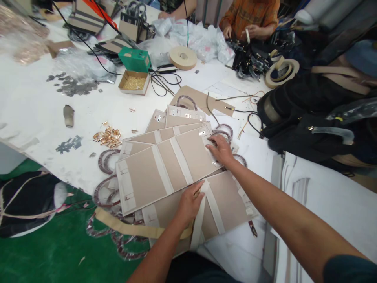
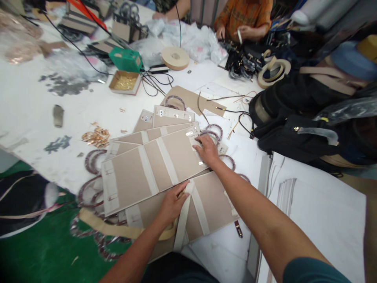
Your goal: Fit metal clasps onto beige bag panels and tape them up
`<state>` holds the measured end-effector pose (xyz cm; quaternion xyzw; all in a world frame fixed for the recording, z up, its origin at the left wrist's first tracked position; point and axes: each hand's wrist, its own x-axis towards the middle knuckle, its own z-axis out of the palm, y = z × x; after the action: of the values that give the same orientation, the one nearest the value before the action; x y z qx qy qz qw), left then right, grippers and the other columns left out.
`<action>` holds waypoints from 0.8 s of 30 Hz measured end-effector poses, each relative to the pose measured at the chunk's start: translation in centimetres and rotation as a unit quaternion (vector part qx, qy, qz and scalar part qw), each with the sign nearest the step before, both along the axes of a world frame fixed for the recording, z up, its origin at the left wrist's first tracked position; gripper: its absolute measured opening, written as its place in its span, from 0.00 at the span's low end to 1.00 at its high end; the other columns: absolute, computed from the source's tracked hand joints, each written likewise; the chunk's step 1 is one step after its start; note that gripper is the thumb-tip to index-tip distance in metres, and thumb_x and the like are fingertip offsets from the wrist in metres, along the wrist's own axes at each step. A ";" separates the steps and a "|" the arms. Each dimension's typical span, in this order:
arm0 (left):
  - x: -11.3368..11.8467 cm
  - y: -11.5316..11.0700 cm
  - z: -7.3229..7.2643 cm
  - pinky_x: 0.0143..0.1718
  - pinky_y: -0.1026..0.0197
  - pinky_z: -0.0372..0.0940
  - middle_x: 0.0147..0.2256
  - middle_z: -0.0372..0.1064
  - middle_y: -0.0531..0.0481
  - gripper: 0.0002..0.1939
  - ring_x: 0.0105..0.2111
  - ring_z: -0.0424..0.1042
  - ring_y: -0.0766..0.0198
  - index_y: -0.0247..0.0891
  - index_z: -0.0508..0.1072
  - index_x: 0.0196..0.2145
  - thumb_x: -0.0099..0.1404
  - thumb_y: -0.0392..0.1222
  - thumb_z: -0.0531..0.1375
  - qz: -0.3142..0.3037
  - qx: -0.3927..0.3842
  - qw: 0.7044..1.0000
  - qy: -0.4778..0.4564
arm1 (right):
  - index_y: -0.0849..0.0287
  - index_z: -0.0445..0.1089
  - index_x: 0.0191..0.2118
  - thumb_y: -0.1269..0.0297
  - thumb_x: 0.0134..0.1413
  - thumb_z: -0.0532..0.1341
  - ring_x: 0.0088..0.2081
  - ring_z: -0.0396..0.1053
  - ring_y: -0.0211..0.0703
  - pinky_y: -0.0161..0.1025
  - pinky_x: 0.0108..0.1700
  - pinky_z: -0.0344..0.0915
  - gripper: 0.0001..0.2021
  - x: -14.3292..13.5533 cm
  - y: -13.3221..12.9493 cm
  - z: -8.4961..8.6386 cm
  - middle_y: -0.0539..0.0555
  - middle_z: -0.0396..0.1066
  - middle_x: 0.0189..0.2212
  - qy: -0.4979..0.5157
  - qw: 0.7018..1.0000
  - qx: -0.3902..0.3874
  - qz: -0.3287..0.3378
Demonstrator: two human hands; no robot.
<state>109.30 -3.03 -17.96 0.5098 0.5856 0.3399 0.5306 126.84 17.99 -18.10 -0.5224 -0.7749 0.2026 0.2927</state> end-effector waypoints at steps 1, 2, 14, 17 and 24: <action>0.1 -0.2 0.2 0.56 0.51 0.65 0.48 0.77 0.46 0.26 0.47 0.75 0.56 0.42 0.71 0.61 0.64 0.38 0.60 0.011 -0.018 1.000 -0.015 | 0.57 0.74 0.47 0.61 0.60 0.63 0.44 0.68 0.50 0.47 0.50 0.65 0.11 -0.1 0.0 -0.1 0.57 0.71 0.42 0.017 1.000 0.001 -0.015; 0.2 -0.4 0.5 0.52 0.52 0.67 0.44 0.78 0.47 0.30 0.42 0.75 0.58 0.41 0.68 0.64 0.64 0.38 0.61 0.024 -0.035 0.999 -0.027 | 0.57 0.75 0.45 0.62 0.61 0.61 0.45 0.68 0.50 0.47 0.51 0.65 0.09 -0.1 0.0 -0.1 0.57 0.72 0.41 0.034 0.999 0.001 -0.031; 0.9 0.5 4.4 0.43 0.59 0.67 0.37 0.79 0.50 0.09 0.37 0.76 0.58 0.40 0.81 0.40 0.63 0.42 0.63 0.025 0.018 0.999 0.012 | 0.52 0.77 0.46 0.59 0.65 0.62 0.43 0.71 0.46 0.42 0.46 0.65 0.09 1.9 -11.8 8.6 0.54 0.76 0.40 -0.008 0.962 -0.104 0.252; 1.2 0.8 4.6 0.43 0.58 0.67 0.36 0.79 0.51 0.06 0.38 0.75 0.59 0.42 0.80 0.36 0.65 0.40 0.61 -0.022 0.070 0.994 0.085 | 0.53 0.78 0.39 0.63 0.66 0.59 0.41 0.70 0.46 0.43 0.46 0.61 0.09 2.0 -13.0 9.7 0.54 0.75 0.34 -0.148 0.950 -0.081 0.261; 1.9 0.9 5.2 0.38 0.59 0.64 0.33 0.73 0.48 0.11 0.34 0.72 0.59 0.43 0.75 0.34 0.71 0.38 0.54 -0.120 0.164 0.950 0.239 | 0.56 0.74 0.31 0.67 0.58 0.61 0.35 0.67 0.44 0.41 0.41 0.57 0.06 3.0 -12.7 9.2 0.53 0.72 0.30 -0.178 0.957 -0.098 0.208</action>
<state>111.20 -2.10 -12.78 0.7225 0.5660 0.2331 0.3215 129.80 5.29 -8.89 -0.4034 -0.8824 0.2371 0.0489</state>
